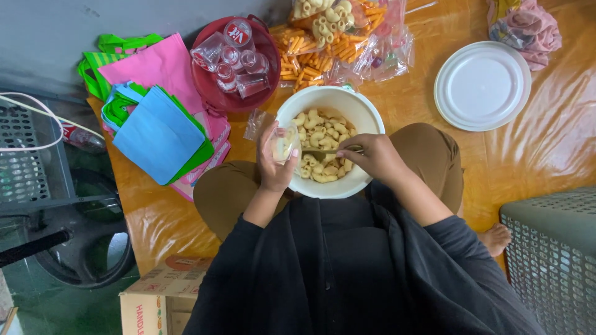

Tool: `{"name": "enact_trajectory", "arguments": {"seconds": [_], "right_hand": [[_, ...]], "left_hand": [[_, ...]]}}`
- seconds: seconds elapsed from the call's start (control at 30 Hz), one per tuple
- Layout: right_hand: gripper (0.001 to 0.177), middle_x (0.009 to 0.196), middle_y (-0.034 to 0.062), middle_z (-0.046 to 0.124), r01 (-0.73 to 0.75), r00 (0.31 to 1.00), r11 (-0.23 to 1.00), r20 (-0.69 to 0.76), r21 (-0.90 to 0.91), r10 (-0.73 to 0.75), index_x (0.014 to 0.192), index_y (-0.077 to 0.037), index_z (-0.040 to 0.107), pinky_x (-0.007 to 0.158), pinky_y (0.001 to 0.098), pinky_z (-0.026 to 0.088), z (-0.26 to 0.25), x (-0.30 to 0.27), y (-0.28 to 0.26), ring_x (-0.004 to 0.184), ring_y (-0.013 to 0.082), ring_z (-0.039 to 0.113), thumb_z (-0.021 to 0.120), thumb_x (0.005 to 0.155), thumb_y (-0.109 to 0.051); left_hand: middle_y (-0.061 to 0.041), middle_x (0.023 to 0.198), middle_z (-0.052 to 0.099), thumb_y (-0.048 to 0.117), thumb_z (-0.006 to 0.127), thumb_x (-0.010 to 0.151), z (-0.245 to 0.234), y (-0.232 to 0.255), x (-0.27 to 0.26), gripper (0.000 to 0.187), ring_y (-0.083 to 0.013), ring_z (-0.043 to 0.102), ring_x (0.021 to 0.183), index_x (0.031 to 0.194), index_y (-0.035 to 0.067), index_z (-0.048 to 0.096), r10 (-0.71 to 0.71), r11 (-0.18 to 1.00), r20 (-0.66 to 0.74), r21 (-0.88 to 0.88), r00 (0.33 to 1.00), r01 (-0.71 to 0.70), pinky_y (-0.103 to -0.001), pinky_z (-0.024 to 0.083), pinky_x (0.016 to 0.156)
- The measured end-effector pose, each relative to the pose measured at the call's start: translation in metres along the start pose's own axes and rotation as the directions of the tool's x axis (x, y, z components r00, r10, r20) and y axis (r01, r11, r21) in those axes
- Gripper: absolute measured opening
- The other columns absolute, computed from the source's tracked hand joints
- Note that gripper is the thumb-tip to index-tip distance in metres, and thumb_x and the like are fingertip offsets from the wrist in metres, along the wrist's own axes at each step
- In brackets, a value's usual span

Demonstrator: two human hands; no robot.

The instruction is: The person scoops snacks from a white bucket into a small plastic cup using a large green spoon, then pours the snacks from the cup into a clear plastic bag.

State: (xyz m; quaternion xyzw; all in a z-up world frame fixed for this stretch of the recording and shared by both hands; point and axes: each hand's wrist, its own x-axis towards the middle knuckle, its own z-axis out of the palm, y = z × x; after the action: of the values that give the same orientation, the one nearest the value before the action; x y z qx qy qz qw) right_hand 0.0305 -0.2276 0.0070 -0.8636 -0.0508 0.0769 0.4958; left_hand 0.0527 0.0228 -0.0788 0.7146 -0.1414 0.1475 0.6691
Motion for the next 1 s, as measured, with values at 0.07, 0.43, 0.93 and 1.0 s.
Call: {"name": "enact_trajectory", "arguments": {"seconds": [0.07,0.43,0.93,1.0], "right_hand": [[0.017,0.087,0.0176,0.078,-0.089,0.996,0.996,-0.006,0.03,0.089,0.1,-0.006,0.08,0.08,0.0451,0.057,-0.001,-0.001,0.009,0.085,0.04,0.074,0.081,0.089,-0.019],[0.014,0.079,0.0263,0.071,-0.375,0.865,0.8,-0.133,0.469,0.484,0.104,0.002,0.073,0.063,0.0373,0.063,-0.025,-0.014,0.052,0.064,0.0279,0.074,0.076,0.094,-0.008],[0.018,0.077,0.0181,0.073,0.651,0.666,0.754,-0.54,0.086,-0.514,0.079,0.0,0.072,0.071,0.0465,0.059,-0.056,-0.036,-0.032,0.072,0.0372,0.072,0.088,0.082,-0.009],[0.014,0.079,0.016,0.074,0.641,0.665,0.767,-0.51,0.015,-0.545,0.084,0.0,0.075,0.068,0.0448,0.058,-0.056,-0.033,-0.035,0.071,0.0353,0.073,0.086,0.085,-0.007]], "left_hand": [[-0.015,0.124,0.053,0.016,0.075,0.082,0.001,-0.003,-0.002,0.07,-0.0241,0.058,0.109,0.145,0.001,0.048,0.006,1.0,-0.008,0.006,1.0,-0.006,-0.042,0.049,0.099],[-0.015,0.129,0.054,0.016,0.079,0.078,0.004,-0.002,-0.001,0.074,-0.0249,0.06,0.112,0.144,0.002,0.048,0.034,0.999,-0.022,0.025,0.999,-0.034,-0.041,0.049,0.101],[-0.019,0.118,0.056,0.027,0.096,0.063,0.003,0.003,0.0,0.092,-0.0324,0.062,0.105,0.139,0.0,0.053,0.062,0.985,0.011,0.161,0.998,-0.063,-0.047,0.05,0.099],[-0.018,0.115,0.058,0.027,0.096,0.065,0.002,0.002,0.0,0.089,-0.031,0.062,0.103,0.138,-0.002,0.053,0.056,0.987,-0.006,0.152,0.998,-0.055,-0.046,0.05,0.099]]}}
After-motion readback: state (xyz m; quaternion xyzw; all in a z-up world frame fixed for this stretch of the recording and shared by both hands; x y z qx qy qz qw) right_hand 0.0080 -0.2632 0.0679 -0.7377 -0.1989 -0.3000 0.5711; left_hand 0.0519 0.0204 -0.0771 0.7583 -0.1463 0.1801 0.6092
